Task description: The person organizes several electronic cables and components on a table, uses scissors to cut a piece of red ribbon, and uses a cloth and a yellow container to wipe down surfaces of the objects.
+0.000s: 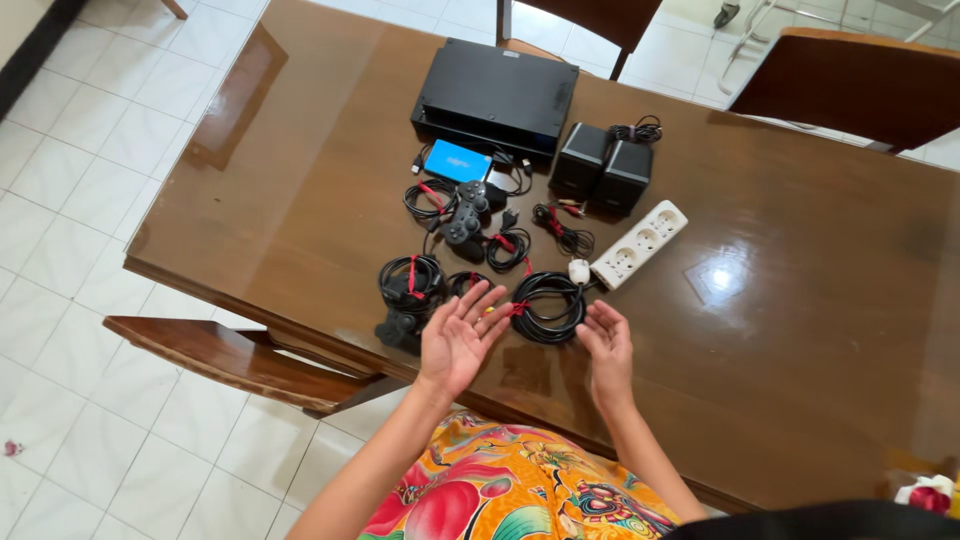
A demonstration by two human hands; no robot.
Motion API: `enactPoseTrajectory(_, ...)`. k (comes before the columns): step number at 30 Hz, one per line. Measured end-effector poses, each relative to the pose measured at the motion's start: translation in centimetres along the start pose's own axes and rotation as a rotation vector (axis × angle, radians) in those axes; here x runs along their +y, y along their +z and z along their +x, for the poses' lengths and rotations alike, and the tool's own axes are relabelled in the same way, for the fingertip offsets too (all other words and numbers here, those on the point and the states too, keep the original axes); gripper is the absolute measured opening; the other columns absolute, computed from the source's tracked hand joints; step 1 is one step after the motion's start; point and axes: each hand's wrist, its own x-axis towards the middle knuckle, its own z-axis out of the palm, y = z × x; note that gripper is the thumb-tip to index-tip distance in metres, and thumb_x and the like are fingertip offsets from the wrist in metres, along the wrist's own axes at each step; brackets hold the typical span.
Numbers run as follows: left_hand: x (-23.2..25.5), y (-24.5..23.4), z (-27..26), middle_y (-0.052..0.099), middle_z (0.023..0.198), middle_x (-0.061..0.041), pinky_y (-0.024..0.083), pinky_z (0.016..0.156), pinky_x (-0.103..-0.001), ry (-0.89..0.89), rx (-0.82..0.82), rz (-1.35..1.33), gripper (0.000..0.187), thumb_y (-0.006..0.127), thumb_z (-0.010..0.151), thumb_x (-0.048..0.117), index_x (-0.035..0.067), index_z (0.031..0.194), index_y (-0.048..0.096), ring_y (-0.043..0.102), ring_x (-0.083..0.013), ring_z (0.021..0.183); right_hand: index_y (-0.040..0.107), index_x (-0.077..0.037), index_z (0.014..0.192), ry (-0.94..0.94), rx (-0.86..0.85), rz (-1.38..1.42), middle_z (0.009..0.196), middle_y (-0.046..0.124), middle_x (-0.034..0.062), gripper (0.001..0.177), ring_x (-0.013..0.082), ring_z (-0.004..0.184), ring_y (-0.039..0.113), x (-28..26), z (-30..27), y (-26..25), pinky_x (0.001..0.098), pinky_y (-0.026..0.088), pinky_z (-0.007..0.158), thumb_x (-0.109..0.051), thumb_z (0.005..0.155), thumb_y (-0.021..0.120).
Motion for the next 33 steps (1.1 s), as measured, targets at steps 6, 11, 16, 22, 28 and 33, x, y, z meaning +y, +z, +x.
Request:
enactPoseTrajectory(6, 3.6, 0.8, -0.2, 0.052, 0.151, -0.022, 0.040, 0.116, -0.049, -0.023, -0.052, -0.141, 0.062, 0.052, 0.099, 0.037, 0.000, 0.149, 0.046, 0.053, -0.0383, 0.135, 0.047, -0.008, 0.143, 0.193, -0.057, 0.630, 0.143, 0.053, 0.0134, 0.053, 0.0263, 0.135, 0.049, -3.6, -0.3, 2.4, 0.0456, 0.039, 0.113, -0.022, 0.094, 0.056)
enactPoseTrajectory(11, 3.3, 3.5, 0.1, 0.049, 0.155, -0.022, 0.036, 0.121, -0.049, -0.011, -0.105, -0.201, 0.071, 0.055, 0.097, 0.044, 0.001, 0.152, 0.044, 0.049, -0.0368, 0.140, 0.044, -0.009, 0.149, 0.179, -0.251, 0.952, 0.154, 0.045, 0.0186, 0.068, 0.0322, 0.145, 0.041, -8.0, -1.2, 2.3, 0.0525, 0.030, 0.122, -0.040, 0.089, 0.060)
enactPoseTrajectory(16, 1.1, 6.1, -0.5, 0.041, 0.161, -0.020, 0.031, 0.125, -0.047, 0.059, -0.133, -0.234, 0.085, 0.059, 0.093, 0.057, 0.002, 0.154, 0.039, 0.040, -0.0345, 0.149, 0.041, -0.012, 0.153, 0.152, -0.324, 0.994, 0.161, 0.039, 0.0182, 0.078, 0.0322, 0.153, 0.033, -11.7, -1.7, 1.1, 0.0532, 0.023, 0.128, -0.048, 0.087, 0.062)
enactPoseTrajectory(22, -1.6, 6.6, -3.7, 0.039, 0.164, -0.020, 0.028, 0.128, -0.044, 0.073, -0.137, -0.279, 0.106, 0.062, 0.087, 0.070, -0.004, 0.158, 0.032, 0.037, -0.0309, 0.153, 0.028, -0.015, 0.162, 0.134, -0.407, 0.950, 0.170, 0.025, 0.0153, 0.102, 0.0313, 0.160, 0.019, -14.0, -3.9, 0.0, 0.0536, 0.013, 0.130, -0.074, 0.083, 0.058)
enactPoseTrajectory(28, -2.7, 6.2, -6.5, 0.033, 0.166, -0.017, 0.026, 0.126, -0.044, 0.035, -0.009, -0.286, 0.130, 0.059, 0.072, 0.087, -0.003, 0.160, 0.023, 0.034, -0.0287, 0.152, 0.010, -0.021, 0.165, 0.289, -0.391, 0.848, 0.173, 0.011, 0.0119, 0.135, 0.0324, 0.159, 0.009, -14.9, -6.3, 0.1, 0.0653, 0.011, 0.123, -0.097, 0.060, 0.048)
enactPoseTrajectory(33, -1.4, 6.0, -7.2, 0.031, 0.168, -0.018, 0.026, 0.127, -0.043, 0.002, -0.049, -0.297, 0.136, 0.059, 0.069, 0.090, -0.003, 0.161, 0.022, 0.032, -0.0286, 0.154, 0.007, -0.019, 0.165, 0.296, -0.398, 0.858, 0.173, 0.011, 0.0142, 0.142, 0.0334, 0.160, 0.009, -15.3, -7.1, 1.4, 0.0627, 0.011, 0.125, -0.100, 0.058, 0.050)
